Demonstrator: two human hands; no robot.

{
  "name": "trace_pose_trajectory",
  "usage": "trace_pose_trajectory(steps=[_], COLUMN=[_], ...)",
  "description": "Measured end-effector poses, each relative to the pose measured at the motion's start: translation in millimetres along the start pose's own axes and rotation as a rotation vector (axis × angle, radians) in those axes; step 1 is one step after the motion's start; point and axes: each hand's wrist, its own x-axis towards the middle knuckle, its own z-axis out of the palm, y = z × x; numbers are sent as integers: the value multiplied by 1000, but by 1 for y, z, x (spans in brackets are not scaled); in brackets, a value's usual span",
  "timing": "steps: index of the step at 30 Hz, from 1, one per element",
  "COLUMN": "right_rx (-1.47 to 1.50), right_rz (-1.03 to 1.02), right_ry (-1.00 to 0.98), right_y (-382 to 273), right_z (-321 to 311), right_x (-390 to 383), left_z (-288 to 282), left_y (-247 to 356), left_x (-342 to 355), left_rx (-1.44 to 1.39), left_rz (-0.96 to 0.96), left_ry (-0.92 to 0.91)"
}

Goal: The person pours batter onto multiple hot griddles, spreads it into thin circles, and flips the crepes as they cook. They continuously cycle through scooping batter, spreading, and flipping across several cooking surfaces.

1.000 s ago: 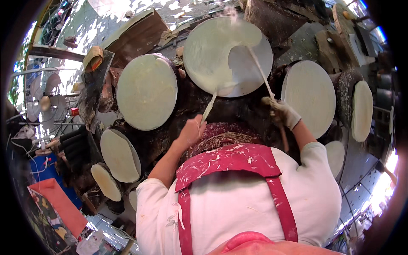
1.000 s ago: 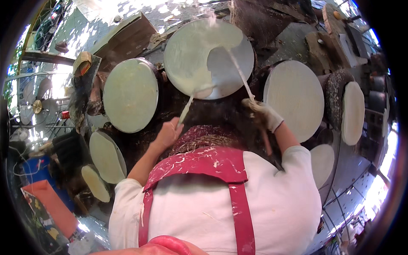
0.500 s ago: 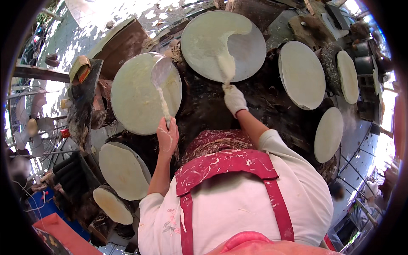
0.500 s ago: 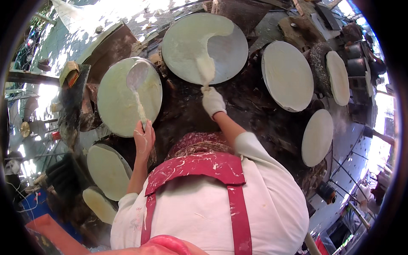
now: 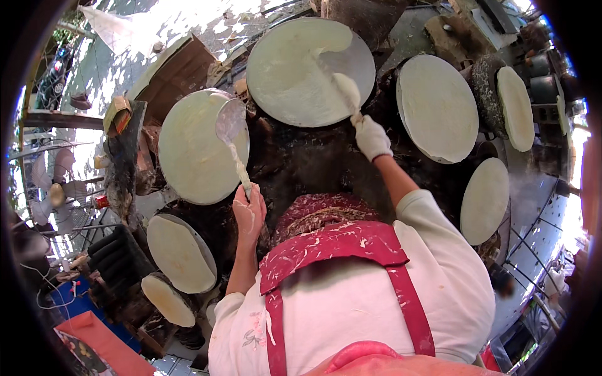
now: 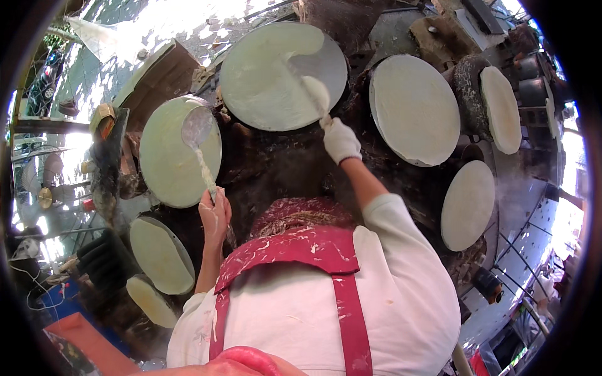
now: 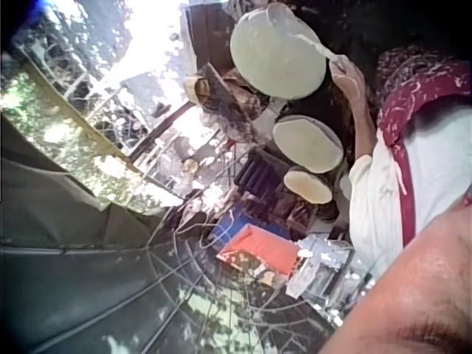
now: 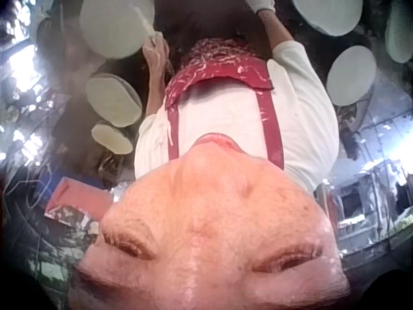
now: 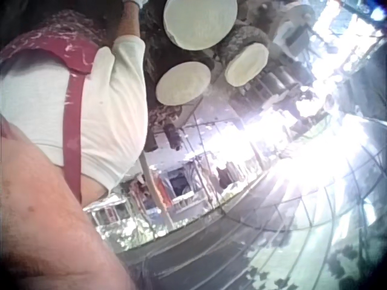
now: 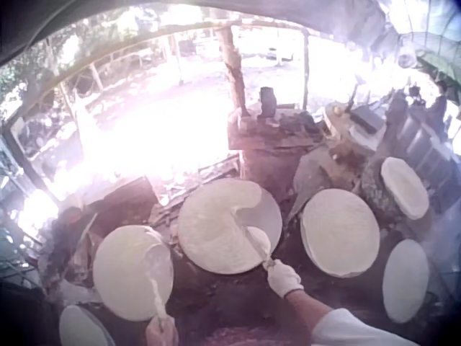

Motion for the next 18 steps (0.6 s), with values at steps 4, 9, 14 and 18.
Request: trace_pose_trajectory(steps=[4, 9, 14, 18], right_rx=[314, -169, -101, 14], right_rz=[26, -48, -161, -226], right_ry=[-272, -325, -38, -187], right_y=[-28, 14, 33, 35], right_z=[-60, -67, -74, -65], right_x=[-5, -14, 77, 37], left_z=[38, 63, 81, 94], left_y=[4, 11, 9, 17], left_x=[-8, -23, -19, -12], left_rx=[43, 111, 77, 92], left_rz=[4, -9, -7, -29], left_ry=[55, 112, 94, 61])
